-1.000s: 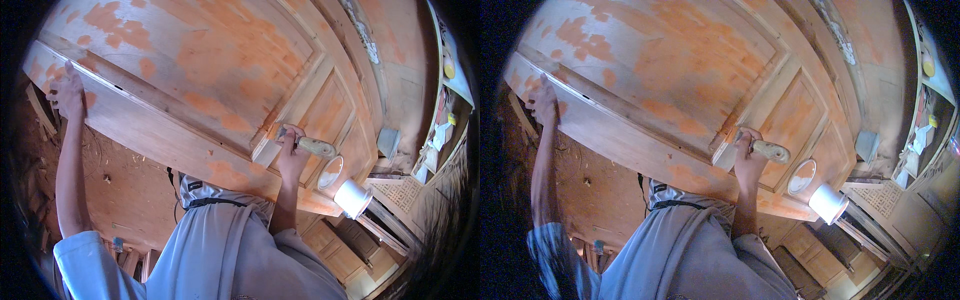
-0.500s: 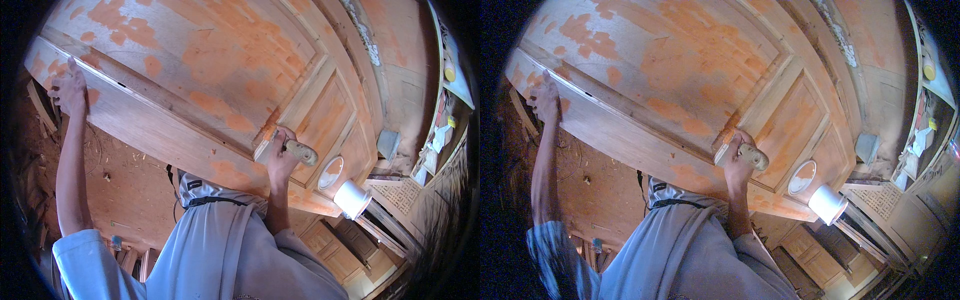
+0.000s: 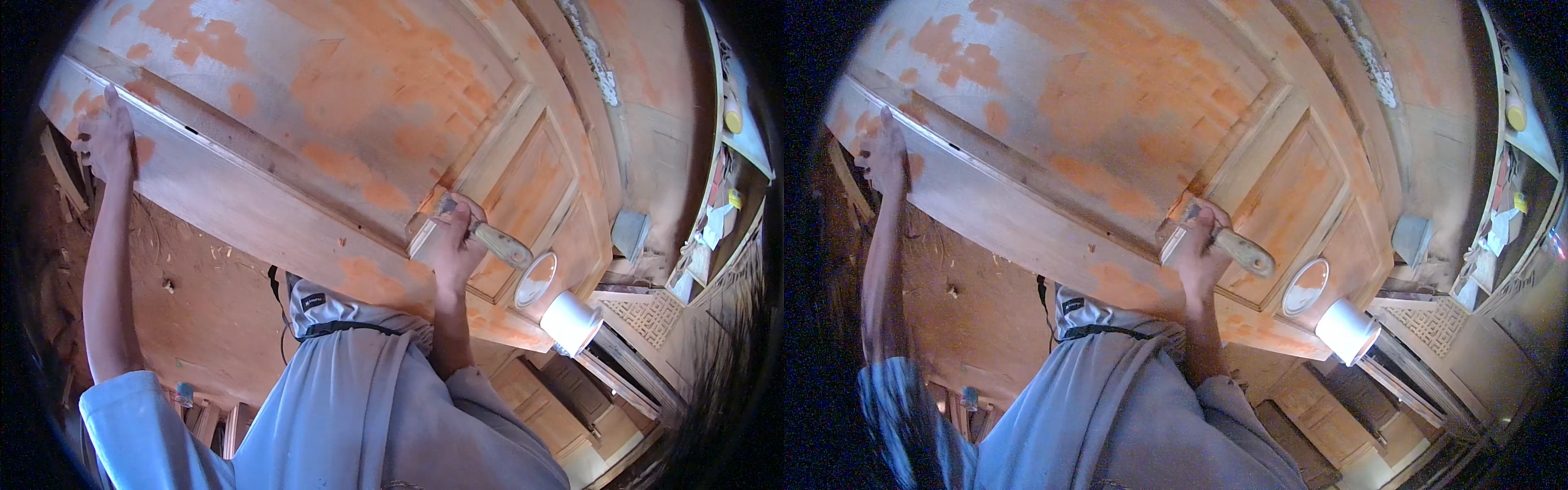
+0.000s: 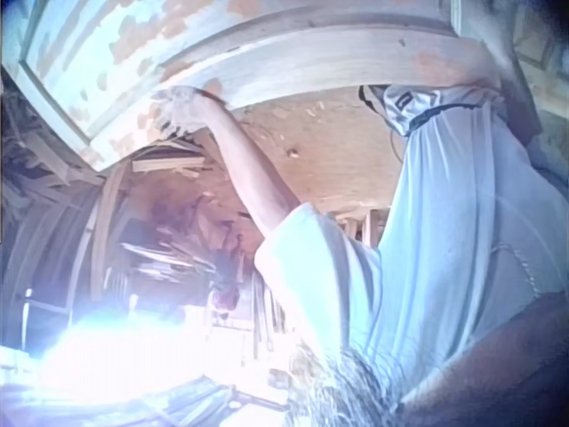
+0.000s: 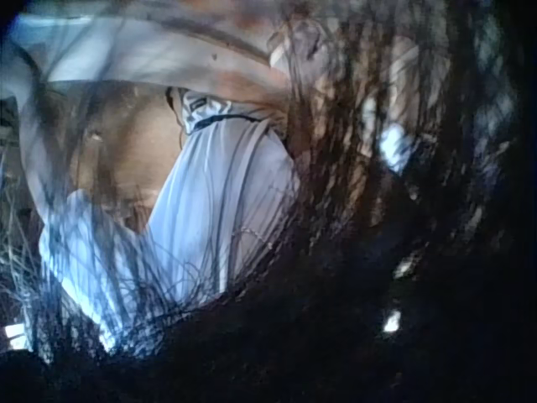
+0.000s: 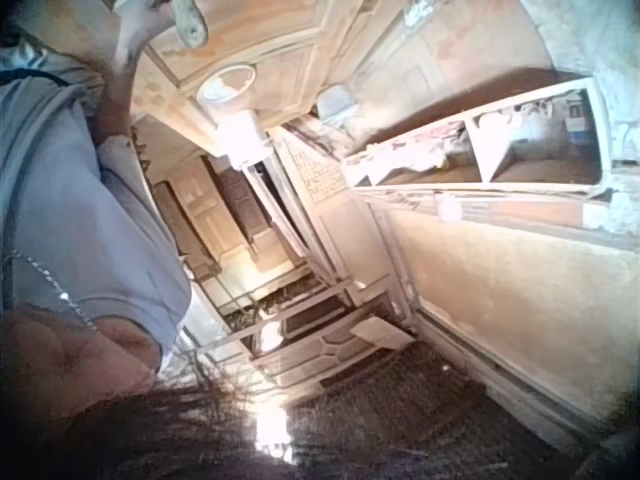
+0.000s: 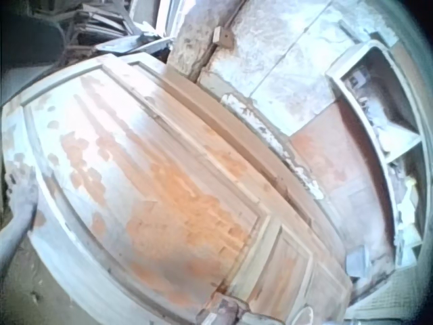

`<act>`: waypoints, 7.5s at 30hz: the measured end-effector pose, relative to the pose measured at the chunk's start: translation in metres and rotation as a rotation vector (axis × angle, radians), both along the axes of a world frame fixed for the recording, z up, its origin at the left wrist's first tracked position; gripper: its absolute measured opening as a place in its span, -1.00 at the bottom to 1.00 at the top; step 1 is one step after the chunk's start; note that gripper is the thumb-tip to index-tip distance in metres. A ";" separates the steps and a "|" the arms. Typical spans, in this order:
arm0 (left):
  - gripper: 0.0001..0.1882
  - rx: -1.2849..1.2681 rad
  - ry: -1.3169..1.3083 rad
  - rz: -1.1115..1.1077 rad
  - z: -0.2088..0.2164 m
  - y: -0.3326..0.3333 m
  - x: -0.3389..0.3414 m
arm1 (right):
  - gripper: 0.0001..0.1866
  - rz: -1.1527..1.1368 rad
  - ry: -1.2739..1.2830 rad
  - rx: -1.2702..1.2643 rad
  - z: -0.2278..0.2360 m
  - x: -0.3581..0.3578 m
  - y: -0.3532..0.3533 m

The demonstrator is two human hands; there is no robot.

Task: The person applies wood putty to a wooden door with a brush and a putty knife. They dip the brush into a bucket of filler and spread it onto the door surface, then they use a metal putty knife to scrape the excess filler and smooth it over the wood panels.

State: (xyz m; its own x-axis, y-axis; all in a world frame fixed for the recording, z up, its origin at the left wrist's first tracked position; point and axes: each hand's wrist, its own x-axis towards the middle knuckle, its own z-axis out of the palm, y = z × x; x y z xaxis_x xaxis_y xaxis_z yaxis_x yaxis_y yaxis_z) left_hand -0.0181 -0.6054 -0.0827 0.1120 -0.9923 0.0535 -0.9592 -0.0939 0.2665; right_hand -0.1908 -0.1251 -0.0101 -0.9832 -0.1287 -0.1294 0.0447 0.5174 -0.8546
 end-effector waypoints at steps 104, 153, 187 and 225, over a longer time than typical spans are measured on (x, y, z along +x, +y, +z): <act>0.15 -0.023 -0.052 0.045 0.001 -0.002 -0.002 | -0.83 0.144 0.113 0.206 -0.001 0.000 0.016; 0.19 -0.042 0.026 0.039 -0.007 -0.005 -0.001 | -0.77 -0.084 0.047 -0.154 0.055 -0.044 -0.008; 0.18 -0.026 -0.048 0.046 -0.008 -0.009 0.001 | -0.81 0.028 0.011 0.002 0.005 -0.020 -0.016; 0.08 0.060 -0.063 0.042 0.019 0.012 -0.019 | -0.79 -0.214 -0.297 -0.534 0.022 0.006 0.011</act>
State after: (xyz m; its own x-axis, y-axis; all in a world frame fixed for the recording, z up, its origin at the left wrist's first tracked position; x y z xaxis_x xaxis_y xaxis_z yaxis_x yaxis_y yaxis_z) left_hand -0.0366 -0.5932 -0.0636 0.1521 -0.9884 0.0027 -0.9688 -0.1486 0.1983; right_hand -0.1848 -0.1143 0.0124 -0.9265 -0.0556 -0.3721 0.3738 -0.0225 -0.9273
